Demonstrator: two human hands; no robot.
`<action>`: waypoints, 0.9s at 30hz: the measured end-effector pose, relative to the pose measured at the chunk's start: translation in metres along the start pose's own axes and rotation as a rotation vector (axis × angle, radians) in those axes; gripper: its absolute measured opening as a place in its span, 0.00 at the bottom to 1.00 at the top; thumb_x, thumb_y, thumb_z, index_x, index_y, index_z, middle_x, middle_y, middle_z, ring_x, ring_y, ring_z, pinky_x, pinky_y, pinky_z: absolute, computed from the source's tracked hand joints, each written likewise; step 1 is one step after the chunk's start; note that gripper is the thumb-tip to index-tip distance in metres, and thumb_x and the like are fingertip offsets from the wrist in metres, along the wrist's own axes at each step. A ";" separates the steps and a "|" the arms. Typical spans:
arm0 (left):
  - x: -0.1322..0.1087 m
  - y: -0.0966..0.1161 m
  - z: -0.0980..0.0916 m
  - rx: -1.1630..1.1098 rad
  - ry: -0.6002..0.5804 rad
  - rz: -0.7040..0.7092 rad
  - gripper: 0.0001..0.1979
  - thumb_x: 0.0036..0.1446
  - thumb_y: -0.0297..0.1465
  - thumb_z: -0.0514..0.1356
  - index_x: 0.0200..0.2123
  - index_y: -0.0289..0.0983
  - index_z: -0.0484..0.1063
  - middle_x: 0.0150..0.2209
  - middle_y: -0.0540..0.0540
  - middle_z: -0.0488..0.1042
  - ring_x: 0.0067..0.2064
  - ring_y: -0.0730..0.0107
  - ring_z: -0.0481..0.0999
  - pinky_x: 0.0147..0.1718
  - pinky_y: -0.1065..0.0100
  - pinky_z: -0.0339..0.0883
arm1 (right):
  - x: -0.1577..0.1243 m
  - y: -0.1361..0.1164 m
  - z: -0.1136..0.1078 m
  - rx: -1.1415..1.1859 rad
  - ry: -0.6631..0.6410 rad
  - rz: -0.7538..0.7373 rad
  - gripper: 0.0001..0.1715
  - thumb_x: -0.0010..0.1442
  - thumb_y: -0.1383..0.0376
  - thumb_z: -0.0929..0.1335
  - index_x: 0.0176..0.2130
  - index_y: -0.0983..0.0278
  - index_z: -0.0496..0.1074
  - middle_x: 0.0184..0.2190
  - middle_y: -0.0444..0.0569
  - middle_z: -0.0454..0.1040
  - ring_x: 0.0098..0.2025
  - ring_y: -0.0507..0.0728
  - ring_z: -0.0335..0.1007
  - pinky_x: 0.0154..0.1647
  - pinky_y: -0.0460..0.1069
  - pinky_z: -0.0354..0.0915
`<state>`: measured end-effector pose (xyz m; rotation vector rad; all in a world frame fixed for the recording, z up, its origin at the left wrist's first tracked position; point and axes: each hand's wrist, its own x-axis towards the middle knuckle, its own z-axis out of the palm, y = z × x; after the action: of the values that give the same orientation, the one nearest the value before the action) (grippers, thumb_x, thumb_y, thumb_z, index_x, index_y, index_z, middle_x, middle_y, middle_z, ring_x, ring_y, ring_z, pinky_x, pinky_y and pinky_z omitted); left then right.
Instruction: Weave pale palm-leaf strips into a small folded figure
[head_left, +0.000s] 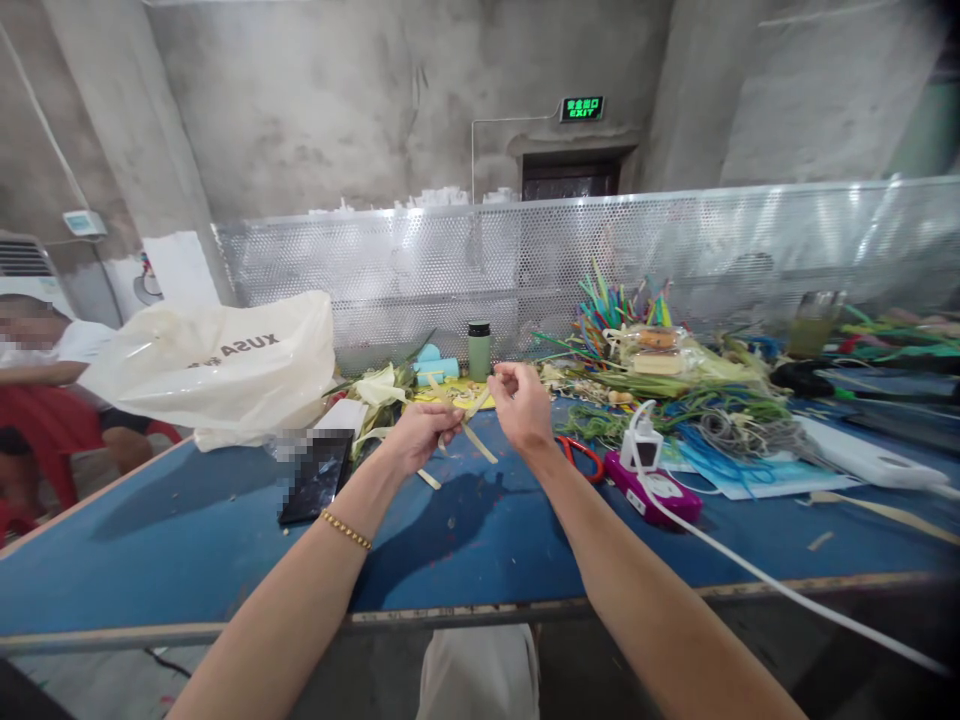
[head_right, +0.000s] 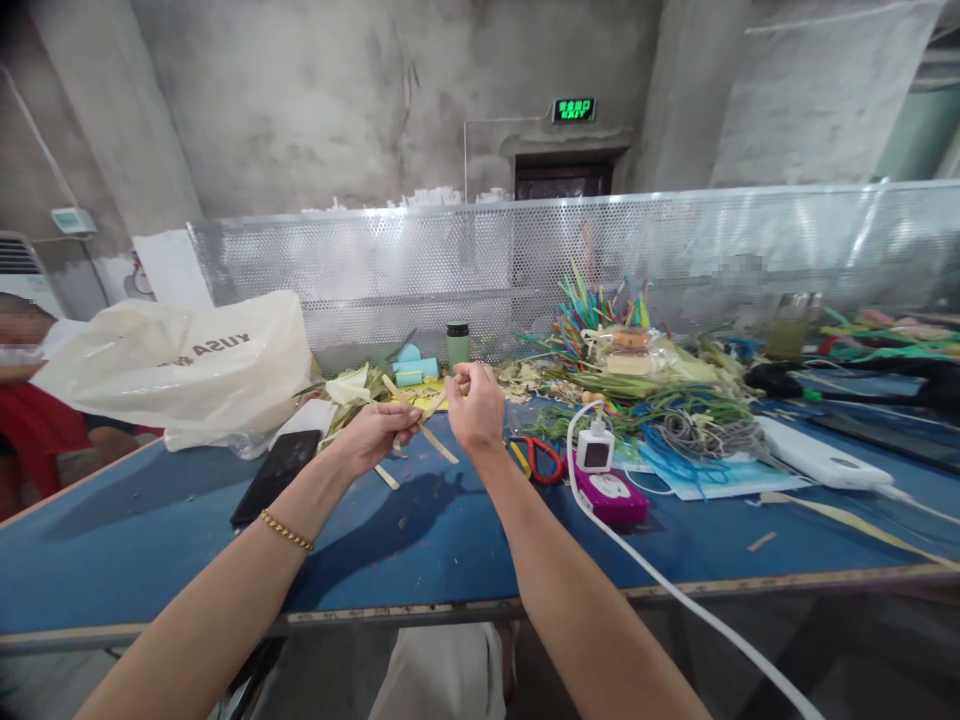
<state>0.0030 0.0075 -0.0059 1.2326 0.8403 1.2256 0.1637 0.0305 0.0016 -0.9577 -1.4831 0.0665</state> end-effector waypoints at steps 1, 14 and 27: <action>-0.001 0.000 0.000 0.027 -0.013 -0.015 0.08 0.41 0.27 0.69 0.22 0.28 0.75 0.20 0.47 0.70 0.19 0.83 0.62 0.18 0.75 0.52 | 0.000 -0.002 -0.003 -0.088 0.009 -0.095 0.15 0.58 0.61 0.65 0.42 0.66 0.74 0.39 0.56 0.73 0.40 0.59 0.67 0.44 0.53 0.61; -0.006 0.001 -0.003 0.173 -0.166 -0.035 0.09 0.39 0.29 0.69 0.21 0.29 0.74 0.19 0.49 0.67 0.20 0.82 0.61 0.18 0.75 0.50 | -0.003 -0.003 -0.001 0.063 -0.523 -0.084 0.05 0.50 0.69 0.68 0.25 0.66 0.75 0.25 0.45 0.73 0.30 0.51 0.65 0.34 0.46 0.59; -0.011 0.005 0.002 0.147 -0.227 -0.079 0.08 0.39 0.29 0.69 0.21 0.29 0.76 0.21 0.46 0.70 0.21 0.81 0.63 0.20 0.75 0.54 | -0.004 -0.005 -0.001 0.248 -0.530 0.062 0.11 0.49 0.61 0.69 0.24 0.67 0.74 0.23 0.47 0.73 0.26 0.52 0.65 0.28 0.45 0.59</action>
<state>0.0022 -0.0039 -0.0026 1.4142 0.8133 0.9526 0.1614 0.0245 0.0008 -0.8159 -1.8722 0.5739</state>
